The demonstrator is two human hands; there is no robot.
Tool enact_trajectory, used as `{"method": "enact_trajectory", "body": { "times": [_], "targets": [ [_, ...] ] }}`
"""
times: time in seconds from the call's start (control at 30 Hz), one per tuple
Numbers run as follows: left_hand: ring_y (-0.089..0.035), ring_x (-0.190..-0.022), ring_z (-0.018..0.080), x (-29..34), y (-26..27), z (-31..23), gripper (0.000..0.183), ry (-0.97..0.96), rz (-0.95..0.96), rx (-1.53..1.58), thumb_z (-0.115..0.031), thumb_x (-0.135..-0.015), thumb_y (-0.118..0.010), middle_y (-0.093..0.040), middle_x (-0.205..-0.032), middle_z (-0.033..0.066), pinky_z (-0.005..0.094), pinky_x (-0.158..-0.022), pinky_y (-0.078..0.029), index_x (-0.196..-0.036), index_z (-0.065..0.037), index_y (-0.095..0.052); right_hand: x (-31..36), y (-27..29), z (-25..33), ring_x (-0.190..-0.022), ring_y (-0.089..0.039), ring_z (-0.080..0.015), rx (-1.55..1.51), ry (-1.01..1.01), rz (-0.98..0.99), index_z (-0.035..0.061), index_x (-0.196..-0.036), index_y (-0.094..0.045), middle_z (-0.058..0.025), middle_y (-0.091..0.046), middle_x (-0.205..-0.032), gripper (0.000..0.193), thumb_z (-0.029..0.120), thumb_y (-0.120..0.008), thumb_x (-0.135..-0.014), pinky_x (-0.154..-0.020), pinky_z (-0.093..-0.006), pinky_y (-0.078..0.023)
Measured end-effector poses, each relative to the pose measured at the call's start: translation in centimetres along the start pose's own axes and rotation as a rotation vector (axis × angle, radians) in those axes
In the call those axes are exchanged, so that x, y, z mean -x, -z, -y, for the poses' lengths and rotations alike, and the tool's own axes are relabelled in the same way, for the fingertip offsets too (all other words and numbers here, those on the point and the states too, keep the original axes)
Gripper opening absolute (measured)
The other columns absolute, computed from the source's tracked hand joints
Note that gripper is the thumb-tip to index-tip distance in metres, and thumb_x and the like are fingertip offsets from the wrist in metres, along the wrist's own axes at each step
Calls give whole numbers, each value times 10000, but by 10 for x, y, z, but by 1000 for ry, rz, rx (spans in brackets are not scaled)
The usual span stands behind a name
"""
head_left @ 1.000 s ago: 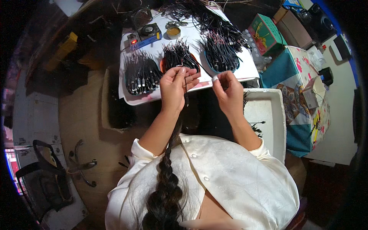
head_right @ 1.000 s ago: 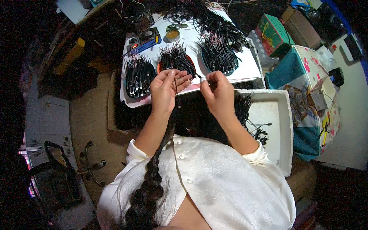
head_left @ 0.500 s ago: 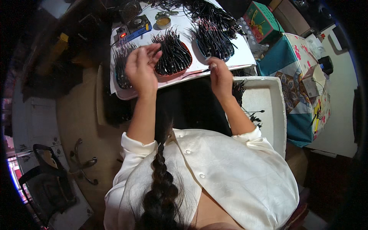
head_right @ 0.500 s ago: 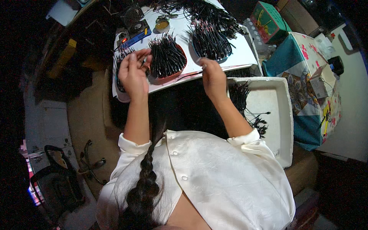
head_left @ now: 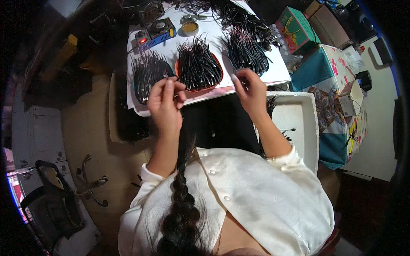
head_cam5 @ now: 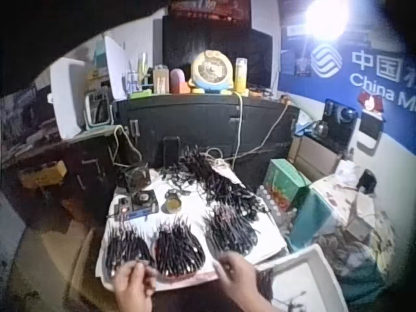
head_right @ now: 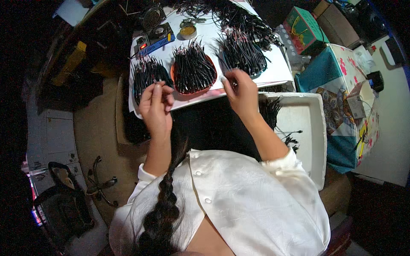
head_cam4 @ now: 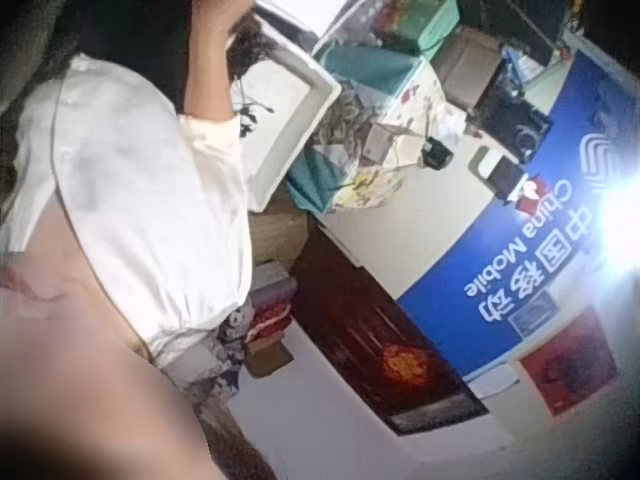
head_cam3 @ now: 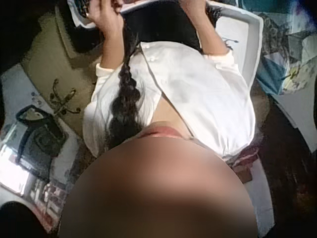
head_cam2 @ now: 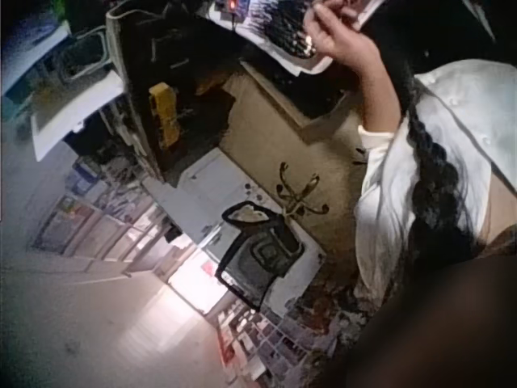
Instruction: The person repeatedly picks up small black rod-like components and white cylindrical pieces, then joins them by hand. The assembled units are placed into a white tray on the table. The person also briefly interacts with a small device on the table.
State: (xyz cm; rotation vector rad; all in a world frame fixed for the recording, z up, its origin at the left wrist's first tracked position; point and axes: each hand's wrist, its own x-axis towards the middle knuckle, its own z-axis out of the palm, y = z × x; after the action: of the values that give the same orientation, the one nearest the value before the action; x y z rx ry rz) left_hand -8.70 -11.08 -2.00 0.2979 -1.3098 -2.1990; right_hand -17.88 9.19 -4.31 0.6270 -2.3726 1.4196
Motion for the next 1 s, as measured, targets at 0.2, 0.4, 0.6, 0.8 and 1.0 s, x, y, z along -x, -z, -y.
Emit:
{"method": "enact_trajectory", "body": {
  "times": [0.2,0.4,0.6,0.8,1.0],
  "targets": [
    [-572,-586,116,-6,-12,7,190,83,12,19,-154,-966,-550,-650,-810,99,214,-456,-420,-993,23,-611,-53,-58,24,-691,-623,-261,274,106,146,26,-944,-663,-124,-608,-829,166,64,-713,-790,-620,-331,-500],
    [-674,-863,276,-6,-18,2,171,153,26,174,-116,-968,-525,-662,-967,169,375,-734,-591,-1014,31,-600,-16,-15,59,-703,-633,-282,31,226,123,35,-1088,-641,-141,-624,-953,283,-38,-611,-816,-636,-330,-512],
    [-670,-952,337,7,-45,-4,192,312,115,289,-127,-975,-509,-658,-1031,211,432,-817,-576,-1045,31,-593,29,23,81,-778,-644,-252,-246,173,354,34,-1096,-635,-126,-624,-972,379,-121,-637,-751,-640,-299,-520],
    [-696,-829,248,28,-74,-14,191,338,232,298,-131,-962,-547,-681,-888,152,341,-759,-581,-1006,41,-616,48,41,70,-802,-647,-301,-161,250,380,50,-1066,-650,-136,-624,-994,282,-10,-670,-790,-666,-349,-541],
    [-528,-560,105,43,-91,-15,162,305,282,245,-93,-924,-608,-649,-763,88,231,-605,-503,-1005,41,-647,34,86,58,-771,-651,-194,-379,178,547,17,-1053,-666,-121,-664,-1014,202,79,-650,-861,-636,-277,-515]
  ]
}}
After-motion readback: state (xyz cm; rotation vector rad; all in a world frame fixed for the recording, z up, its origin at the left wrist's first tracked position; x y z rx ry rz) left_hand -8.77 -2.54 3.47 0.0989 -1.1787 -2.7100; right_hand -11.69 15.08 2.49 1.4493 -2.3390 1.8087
